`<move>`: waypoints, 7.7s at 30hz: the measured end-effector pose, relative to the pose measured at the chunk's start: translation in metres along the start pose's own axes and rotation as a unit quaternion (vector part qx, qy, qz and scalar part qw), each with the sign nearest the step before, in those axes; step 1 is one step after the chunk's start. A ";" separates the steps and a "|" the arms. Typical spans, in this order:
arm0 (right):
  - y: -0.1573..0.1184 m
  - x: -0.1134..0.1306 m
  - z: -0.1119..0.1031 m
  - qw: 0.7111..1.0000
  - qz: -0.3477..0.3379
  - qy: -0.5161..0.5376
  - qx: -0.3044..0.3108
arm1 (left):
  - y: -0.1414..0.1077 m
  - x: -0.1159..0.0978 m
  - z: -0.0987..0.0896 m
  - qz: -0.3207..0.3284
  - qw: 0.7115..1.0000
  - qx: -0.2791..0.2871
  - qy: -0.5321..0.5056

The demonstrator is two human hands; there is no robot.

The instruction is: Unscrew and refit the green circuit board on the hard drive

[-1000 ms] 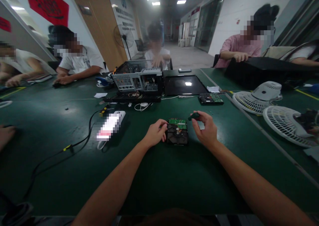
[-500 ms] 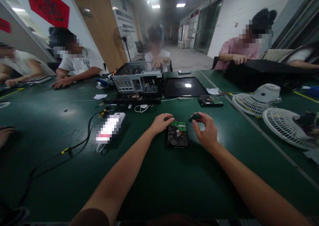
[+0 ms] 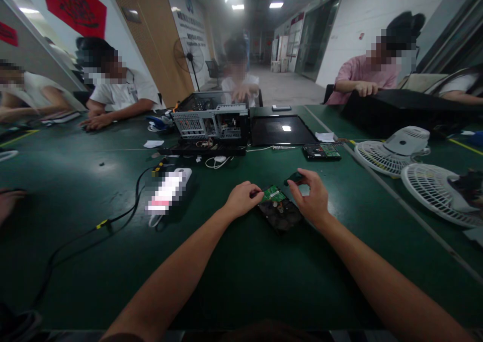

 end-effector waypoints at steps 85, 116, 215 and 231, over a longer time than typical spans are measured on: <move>0.026 0.022 0.010 0.994 0.073 -0.052 0.056 | 0.006 -0.003 -0.015 0.101 0.989 0.103 0.016; 0.040 0.043 0.009 0.994 0.057 -0.017 0.086 | 0.004 0.005 -0.009 0.046 0.995 0.053 -0.070; 0.110 0.070 0.015 0.906 0.033 -0.115 0.406 | 0.014 0.019 -0.005 0.072 0.987 0.089 -0.109; 0.108 0.067 0.020 0.916 0.033 -0.174 0.360 | 0.015 0.017 -0.005 0.070 0.987 0.093 -0.107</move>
Point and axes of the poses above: each hand's wrist, its own y-axis towards the middle knuckle, its own z-axis out of the palm, x = y × z, the point moved 3 cm from there along y, towards the middle knuckle
